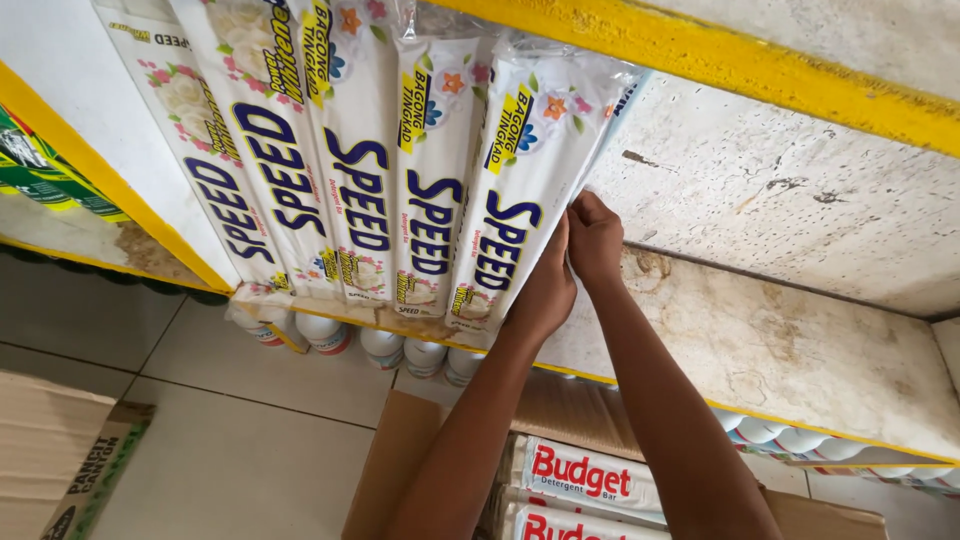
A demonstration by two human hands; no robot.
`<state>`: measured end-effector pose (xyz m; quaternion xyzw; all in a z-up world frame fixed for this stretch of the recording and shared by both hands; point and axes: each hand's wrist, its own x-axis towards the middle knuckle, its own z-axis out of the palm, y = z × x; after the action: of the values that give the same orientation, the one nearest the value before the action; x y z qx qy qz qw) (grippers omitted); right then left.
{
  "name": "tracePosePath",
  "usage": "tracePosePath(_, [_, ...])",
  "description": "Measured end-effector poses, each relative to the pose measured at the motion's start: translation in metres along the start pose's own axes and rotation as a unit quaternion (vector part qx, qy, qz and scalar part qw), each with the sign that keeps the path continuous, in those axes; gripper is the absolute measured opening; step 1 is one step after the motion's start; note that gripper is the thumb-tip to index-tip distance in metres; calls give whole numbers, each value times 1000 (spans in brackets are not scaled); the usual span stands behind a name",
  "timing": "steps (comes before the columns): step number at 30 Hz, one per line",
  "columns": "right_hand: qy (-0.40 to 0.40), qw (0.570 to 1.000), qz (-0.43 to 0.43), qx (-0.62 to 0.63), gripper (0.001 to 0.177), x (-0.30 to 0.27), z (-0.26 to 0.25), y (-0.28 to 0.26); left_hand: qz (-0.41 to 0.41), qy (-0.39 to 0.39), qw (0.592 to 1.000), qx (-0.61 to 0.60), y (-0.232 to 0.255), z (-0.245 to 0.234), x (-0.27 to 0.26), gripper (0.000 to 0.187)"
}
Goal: The person restocks shelves by taking packages of 'Speed' and 'Budget' detergent bars from a cardboard box and arranging them on a yellow shelf. The person sits on the floor to reach the lower shelves and places the items in neat rows.
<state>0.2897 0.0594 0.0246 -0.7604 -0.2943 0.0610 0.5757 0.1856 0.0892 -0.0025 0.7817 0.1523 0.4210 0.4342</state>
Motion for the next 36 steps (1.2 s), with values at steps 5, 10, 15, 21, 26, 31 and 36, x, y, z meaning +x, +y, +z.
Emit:
tracePosePath(5, [-31, 999, -17, 31, 22, 5, -6, 13, -8, -27, 999, 18, 3, -5, -2, 74])
tracePosePath(10, [-22, 997, -4, -74, 22, 1, -9, -10, 43, 13, 999, 15, -7, 8, -4, 70])
tracePosePath(15, [-22, 987, -34, -157, 13, 2, -10, -10, 68, 46, 997, -14, 2, 0, 0, 60])
tracePosePath(21, [-24, 958, -48, -283, 20, 6, -11, -23, 27, 30, 999, 18, 9, -5, 3, 54])
tracePosePath(26, [-48, 954, -18, -295, 22, 17, -15, -19, 14, 38, 999, -14, 22, -11, -1, 51])
tracePosePath(31, [-43, 963, -21, -265, 10, 19, -21, -26, 58, 59, 996, 16, 26, -15, -8, 53])
tracePosePath(36, [-74, 971, 23, -228, 17, -1, -43, -52, 31, 28, 999, -30, 16, -7, -16, 55])
